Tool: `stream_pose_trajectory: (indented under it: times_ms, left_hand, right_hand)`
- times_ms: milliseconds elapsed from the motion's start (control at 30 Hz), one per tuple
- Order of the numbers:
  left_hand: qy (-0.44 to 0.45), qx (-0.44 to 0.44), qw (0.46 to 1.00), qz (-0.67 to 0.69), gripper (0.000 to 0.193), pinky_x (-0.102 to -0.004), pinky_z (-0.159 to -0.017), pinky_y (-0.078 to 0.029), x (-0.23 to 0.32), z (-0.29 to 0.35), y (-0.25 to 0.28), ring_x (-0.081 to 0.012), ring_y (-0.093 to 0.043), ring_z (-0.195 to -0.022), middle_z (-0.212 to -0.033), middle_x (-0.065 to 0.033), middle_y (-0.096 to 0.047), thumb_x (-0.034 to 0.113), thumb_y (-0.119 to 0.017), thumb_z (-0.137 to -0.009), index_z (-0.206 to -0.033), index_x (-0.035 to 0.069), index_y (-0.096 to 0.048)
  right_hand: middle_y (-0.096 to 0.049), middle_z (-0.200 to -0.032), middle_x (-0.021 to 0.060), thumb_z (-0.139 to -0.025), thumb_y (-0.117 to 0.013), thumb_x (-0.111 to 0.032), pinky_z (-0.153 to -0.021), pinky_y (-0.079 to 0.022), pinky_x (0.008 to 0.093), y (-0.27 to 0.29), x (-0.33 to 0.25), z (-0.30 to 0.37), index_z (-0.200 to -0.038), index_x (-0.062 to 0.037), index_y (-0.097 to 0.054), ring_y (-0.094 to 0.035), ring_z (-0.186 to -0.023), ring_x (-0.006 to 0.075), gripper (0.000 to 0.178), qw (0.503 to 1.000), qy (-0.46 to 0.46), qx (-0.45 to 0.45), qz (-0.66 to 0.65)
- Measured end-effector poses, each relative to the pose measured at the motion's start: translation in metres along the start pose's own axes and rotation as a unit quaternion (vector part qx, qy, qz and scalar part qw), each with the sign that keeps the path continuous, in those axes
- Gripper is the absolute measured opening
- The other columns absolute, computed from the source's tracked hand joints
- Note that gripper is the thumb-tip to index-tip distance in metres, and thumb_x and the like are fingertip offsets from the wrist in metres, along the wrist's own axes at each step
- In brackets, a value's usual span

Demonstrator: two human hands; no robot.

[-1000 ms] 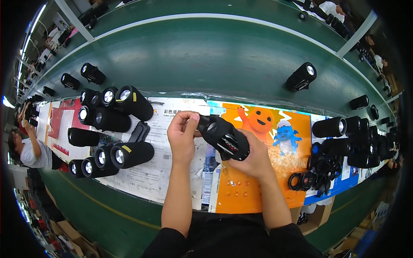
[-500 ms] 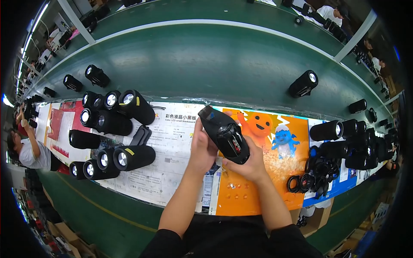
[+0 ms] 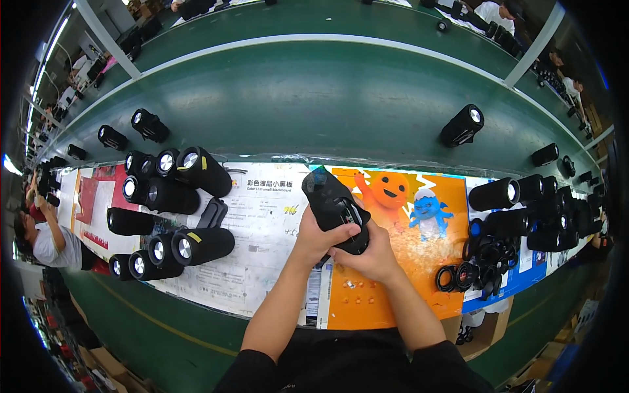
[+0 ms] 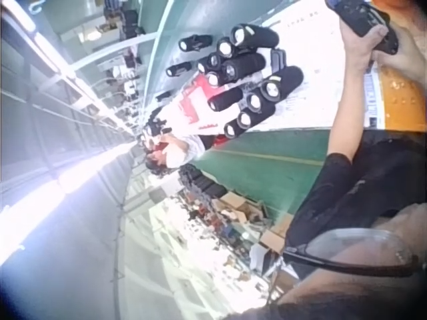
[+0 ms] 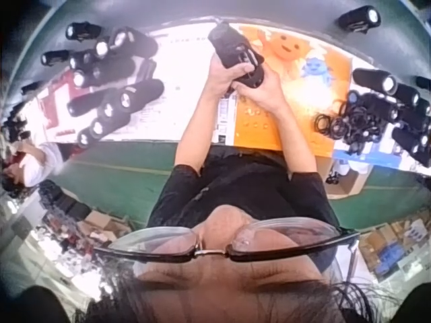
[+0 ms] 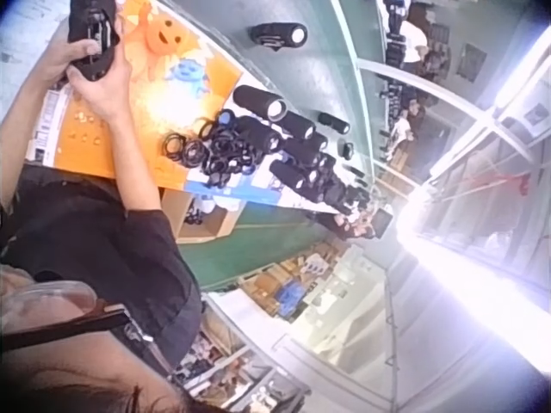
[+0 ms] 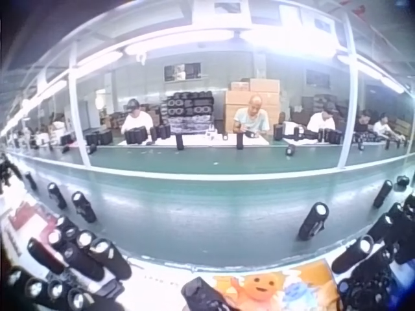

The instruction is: The person assembles black cylindrical electronic devices by hand, attaching plastic rings, rubber seals, and components to them at a factory workbench.

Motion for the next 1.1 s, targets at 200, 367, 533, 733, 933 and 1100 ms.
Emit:
stream_pose_trajectory:
  times_ms: [200,367,533,733,933,1100]
  left_hand:
    - [-0.029,-0.016,0.985,0.167,0.092,-0.0454,-0.109,-0.060,0.012,-0.005,-0.004,-0.0323,-0.073,-0.123,-0.131,-0.0186,-0.072,0.049,-0.093,-0.091,-0.157,0.002,-0.049]
    - [-0.020,0.001,0.985,0.174,0.075,-0.0425,-0.105,-0.063,0.004,-0.008,-0.003,-0.0300,-0.075,-0.119,-0.126,-0.0162,-0.073,0.026,-0.091,-0.094,-0.154,0.000,-0.053]
    - [-0.029,0.071,0.990,0.119,0.067,-0.0401,-0.098,-0.065,0.018,-0.006,-0.007,-0.0289,-0.078,-0.110,-0.121,-0.0149,-0.074,0.021,-0.088,-0.097,-0.150,-0.004,-0.055]
    - [-0.005,0.091,0.993,0.077,0.068,-0.0394,-0.099,-0.065,0.020,-0.005,-0.002,-0.0285,-0.078,-0.112,-0.122,-0.0145,-0.075,0.019,-0.090,-0.096,-0.150,-0.003,-0.055]
    - [-0.047,-0.002,0.980,0.191,0.100,-0.0426,-0.103,-0.065,0.026,-0.006,0.004,-0.0314,-0.076,-0.119,-0.133,-0.0168,-0.070,0.041,-0.097,-0.087,-0.161,-0.004,-0.048]
    - [-0.021,-0.040,0.974,0.222,0.098,-0.0473,-0.106,-0.064,0.019,-0.006,0.010,-0.0348,-0.075,-0.120,-0.133,-0.0194,-0.070,0.033,-0.098,-0.084,-0.159,-0.004,-0.049]
  right_hand:
    - [-0.077,-0.118,0.0089,-0.079,-0.098,-0.021,-0.095,-0.061,0.0319,0.009,0.004,-0.004,-0.135,0.0019,-0.067,-0.076,-0.105,0.0164,0.068,0.998,-0.032,-0.034,0.044]
    - [-0.080,-0.110,0.0132,-0.081,-0.097,-0.031,-0.092,-0.063,0.0357,-0.001,0.006,-0.003,-0.134,0.0008,-0.064,-0.080,-0.100,0.0224,0.070,0.998,0.012,0.003,0.056]
    - [-0.080,-0.112,0.0170,-0.081,-0.096,-0.028,-0.093,-0.063,0.0380,-0.011,-0.009,-0.002,-0.132,0.0017,-0.064,-0.081,-0.103,0.0266,0.068,0.993,-0.010,0.027,0.114]
    - [-0.080,-0.112,0.0165,-0.079,-0.097,-0.028,-0.092,-0.063,0.0386,-0.015,-0.009,-0.003,-0.131,0.0014,-0.065,-0.081,-0.103,0.0266,0.067,0.988,-0.022,0.045,0.143]
    - [-0.080,-0.110,0.0163,-0.080,-0.096,-0.030,-0.091,-0.063,0.0378,-0.006,-0.011,-0.001,-0.131,0.0017,-0.065,-0.081,-0.100,0.0259,0.067,0.992,-0.024,0.005,0.120]
    - [-0.080,-0.107,0.0139,-0.081,-0.097,-0.031,-0.088,-0.062,0.0356,0.000,-0.006,0.003,-0.129,0.0014,-0.067,-0.079,-0.096,0.0217,0.065,0.996,-0.033,-0.037,0.080]
Point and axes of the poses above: each hand's wrist, its own z-axis away from the middle knuckle, its own y-axis out of the back of the hand, x = y × z, the point moved 1 cm from there along -z, towards the middle knuckle
